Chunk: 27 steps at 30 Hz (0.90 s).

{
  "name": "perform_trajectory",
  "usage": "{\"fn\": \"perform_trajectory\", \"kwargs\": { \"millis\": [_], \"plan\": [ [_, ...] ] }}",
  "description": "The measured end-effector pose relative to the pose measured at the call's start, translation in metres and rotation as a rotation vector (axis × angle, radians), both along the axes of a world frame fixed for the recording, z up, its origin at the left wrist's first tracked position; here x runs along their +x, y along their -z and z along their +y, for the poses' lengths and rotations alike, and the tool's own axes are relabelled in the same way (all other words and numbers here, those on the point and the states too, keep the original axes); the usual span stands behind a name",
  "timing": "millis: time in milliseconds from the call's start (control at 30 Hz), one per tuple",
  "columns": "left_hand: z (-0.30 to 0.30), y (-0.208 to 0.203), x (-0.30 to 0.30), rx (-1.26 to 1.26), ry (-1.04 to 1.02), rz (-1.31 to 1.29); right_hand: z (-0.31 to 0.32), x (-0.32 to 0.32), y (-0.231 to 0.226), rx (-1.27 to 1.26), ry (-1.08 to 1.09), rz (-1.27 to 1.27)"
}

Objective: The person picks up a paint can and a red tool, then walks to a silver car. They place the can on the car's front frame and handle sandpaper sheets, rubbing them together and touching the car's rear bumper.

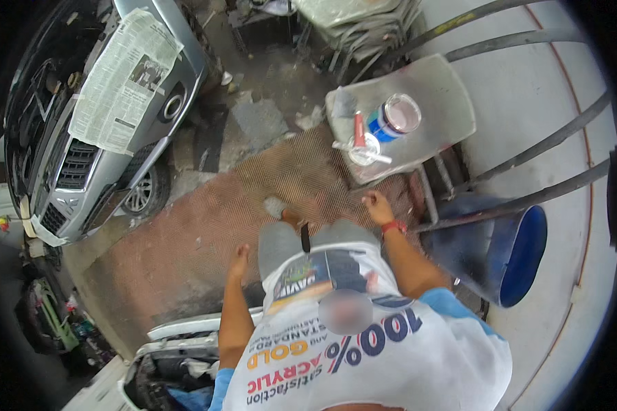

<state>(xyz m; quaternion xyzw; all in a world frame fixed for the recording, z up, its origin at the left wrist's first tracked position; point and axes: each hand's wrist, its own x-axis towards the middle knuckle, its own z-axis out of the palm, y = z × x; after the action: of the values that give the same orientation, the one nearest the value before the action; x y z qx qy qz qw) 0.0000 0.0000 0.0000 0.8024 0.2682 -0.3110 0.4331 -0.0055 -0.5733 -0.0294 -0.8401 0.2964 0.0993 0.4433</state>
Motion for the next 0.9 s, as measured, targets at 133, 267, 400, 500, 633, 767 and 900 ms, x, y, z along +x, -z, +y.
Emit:
{"fn": "perform_trajectory", "kwargs": {
  "millis": [133,267,400,500,633,767,900],
  "plan": [
    [0.065,-0.019,0.083,-0.046,-0.138,-0.053,0.038,0.064,-0.02,-0.097,0.051,0.081],
    [0.092,-0.051,0.129,-0.001,-0.131,0.176,0.045,0.134,-0.026,0.017,0.202,0.01],
    [0.061,-0.062,0.189,0.04,0.096,0.222,0.026,0.208,-0.018,-0.009,0.235,-0.16],
    [0.007,-0.076,0.224,0.034,0.135,0.199,0.007,0.267,0.005,0.08,0.369,-0.088],
    [-0.086,-0.108,0.261,-0.05,0.265,0.042,-0.02,0.347,0.047,-0.131,0.354,0.044],
    [-0.163,-0.141,0.292,-0.027,0.438,0.035,-0.043,0.407,0.085,-0.219,0.312,0.231],
    [-0.205,-0.15,0.315,0.073,0.535,0.193,-0.059,0.45,0.102,-0.232,0.356,0.264]
  ]
}}
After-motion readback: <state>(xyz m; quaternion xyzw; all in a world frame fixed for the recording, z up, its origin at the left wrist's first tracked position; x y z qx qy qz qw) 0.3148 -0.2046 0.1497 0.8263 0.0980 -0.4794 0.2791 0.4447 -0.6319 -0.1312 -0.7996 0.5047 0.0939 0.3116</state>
